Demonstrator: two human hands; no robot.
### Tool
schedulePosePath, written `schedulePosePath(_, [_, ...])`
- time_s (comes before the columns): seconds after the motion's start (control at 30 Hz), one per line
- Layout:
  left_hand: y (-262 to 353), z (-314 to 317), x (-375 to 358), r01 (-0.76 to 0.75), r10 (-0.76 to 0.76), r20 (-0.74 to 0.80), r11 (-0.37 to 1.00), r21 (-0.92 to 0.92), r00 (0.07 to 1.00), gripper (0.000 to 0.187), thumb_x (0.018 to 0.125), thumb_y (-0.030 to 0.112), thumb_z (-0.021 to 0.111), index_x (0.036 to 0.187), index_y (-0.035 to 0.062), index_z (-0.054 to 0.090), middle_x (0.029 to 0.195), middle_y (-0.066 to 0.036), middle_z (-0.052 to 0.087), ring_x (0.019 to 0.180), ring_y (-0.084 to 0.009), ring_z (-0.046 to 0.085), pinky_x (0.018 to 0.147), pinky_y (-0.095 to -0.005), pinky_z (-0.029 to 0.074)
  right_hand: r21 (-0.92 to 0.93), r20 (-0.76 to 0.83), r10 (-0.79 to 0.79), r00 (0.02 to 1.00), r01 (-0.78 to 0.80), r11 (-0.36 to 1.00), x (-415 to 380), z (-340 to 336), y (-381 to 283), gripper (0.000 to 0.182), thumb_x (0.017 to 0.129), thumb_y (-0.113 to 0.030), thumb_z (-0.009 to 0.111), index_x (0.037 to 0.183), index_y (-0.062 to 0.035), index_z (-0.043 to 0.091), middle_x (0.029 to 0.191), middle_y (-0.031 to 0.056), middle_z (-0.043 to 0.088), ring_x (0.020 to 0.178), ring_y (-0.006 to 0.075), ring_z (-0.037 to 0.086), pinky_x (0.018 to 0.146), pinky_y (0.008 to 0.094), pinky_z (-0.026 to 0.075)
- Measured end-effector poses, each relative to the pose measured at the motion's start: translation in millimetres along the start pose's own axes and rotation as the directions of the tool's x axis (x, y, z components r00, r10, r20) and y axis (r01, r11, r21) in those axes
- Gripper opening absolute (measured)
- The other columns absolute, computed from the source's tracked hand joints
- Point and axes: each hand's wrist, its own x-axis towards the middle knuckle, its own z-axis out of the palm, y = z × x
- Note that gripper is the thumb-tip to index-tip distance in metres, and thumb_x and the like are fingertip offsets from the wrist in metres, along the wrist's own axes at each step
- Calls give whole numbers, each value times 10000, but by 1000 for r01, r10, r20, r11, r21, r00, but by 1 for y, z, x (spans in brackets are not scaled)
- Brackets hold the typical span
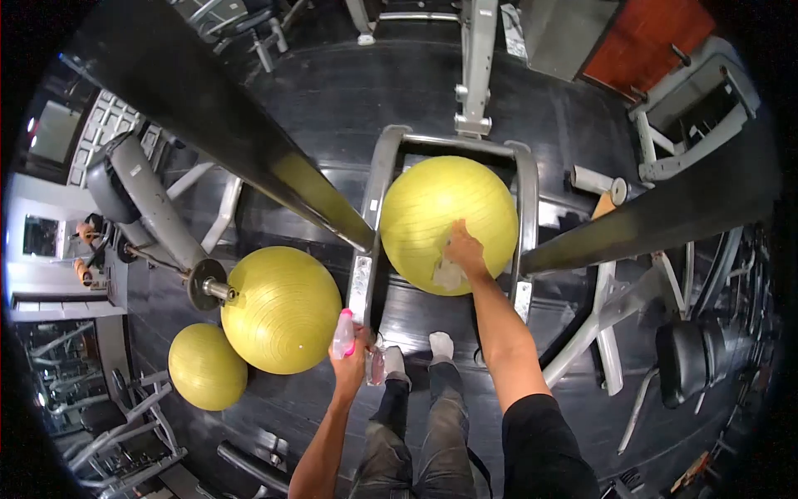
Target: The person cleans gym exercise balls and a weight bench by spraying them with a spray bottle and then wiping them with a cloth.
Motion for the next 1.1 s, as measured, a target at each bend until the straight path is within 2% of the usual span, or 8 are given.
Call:
schedulePosePath(0.27, [-25, -17, -19, 104, -108, 84, 993, 53, 991, 149, 899, 47, 563, 1038, -1, 537, 903, -63, 539, 697, -133, 558, 563, -286, 501, 1, -146, -8, 989, 9, 1000, -160, 69, 5, 533, 803, -203, 571, 1321, -130, 472, 1416, 100, 434, 1002, 373, 613, 750, 451, 550])
schedulePosePath(0.4, [-26, -24, -29, 104, -103, 45, 994, -27, 994, 114, 892, 22, 586, 996, -8, 551, 890, -50, 566, 607, -118, 569, 548, -265, 448, 301, 225, 88, 970, -155, 941, -253, 68, 8, 373, 791, -114, 533, 1153, -156, 613, 1341, 91, 509, 1039, 321, 604, 859, 408, 513])
schedulePosePath(0.53, [-36, -45, -44, 122, -120, 47, 992, -26, 992, 106, 900, 18, 571, 999, -15, 552, 904, -56, 568, 610, -118, 571, 554, -269, 454, 345, 152, 192, 969, -235, 909, -272, 21, -4, 357, 793, -89, 508, 1127, -136, 624, 1280, 88, 551, 1078, 313, 586, 915, 391, 479])
schedulePosePath(0.6, [-40, -55, -47, 93, -102, 111, 992, 86, 989, 118, 900, 16, 570, 1010, -20, 549, 918, -62, 571, 617, -120, 575, 562, -272, 461, 433, -79, 134, 988, -87, 897, -263, 8, -3, 401, 799, -76, 493, 1181, -136, 599, 1305, 100, 523, 1054, 341, 592, 908, 409, 481])
schedulePosePath(0.7, [-45, -60, -54, 158, -172, 92, 977, 145, 981, 121, 886, 35, 590, 992, -19, 563, 838, -53, 583, 623, -111, 577, 566, -264, 462, 330, -146, 116, 983, -62, 942, -251, 1, -8, 516, 786, -84, 515, 1298, -139, 514, 1394, 142, 429, 1025, 377, 596, 890, 428, 493])
schedulePosePath(0.8, [-71, -69, -61, 144, -178, 122, 958, 248, 976, 109, 872, 48, 604, 959, -11, 576, 738, -42, 589, 605, -100, 574, 553, -252, 459, 195, 175, 180, 968, -213, 957, -266, 34, 0, 635, 774, -102, 552, 1391, -147, 409, 1467, 178, 310, 1010, 407, 595, 871, 449, 505])
schedulePosePath(0.93, [-95, -79, -84, 173, -233, 197, 944, 280, 952, 99, 861, 49, 614, 939, -5, 586, 671, -37, 597, 565, -92, 577, 514, -259, 461, 149, 247, 214, 945, -255, 955, -330, 52, -11, 683, 761, -115, 585, 1410, -144, 377, 1488, 188, 263, 1018, 403, 595, 857, 453, 514])
schedulePosePath(1.1, [-112, -93, -123, 145, -254, 231, 903, 403, 939, 97, 866, 66, 619, 928, -5, 594, 672, -62, 608, 549, -108, 602, 490, -274, 470, 163, 213, 27, 977, -63, 985, -405, 77, -10, 661, 759, -91, 584, 1394, -133, 404, 1492, 195, 247, 904, 399, 633, 810, 445, 530])
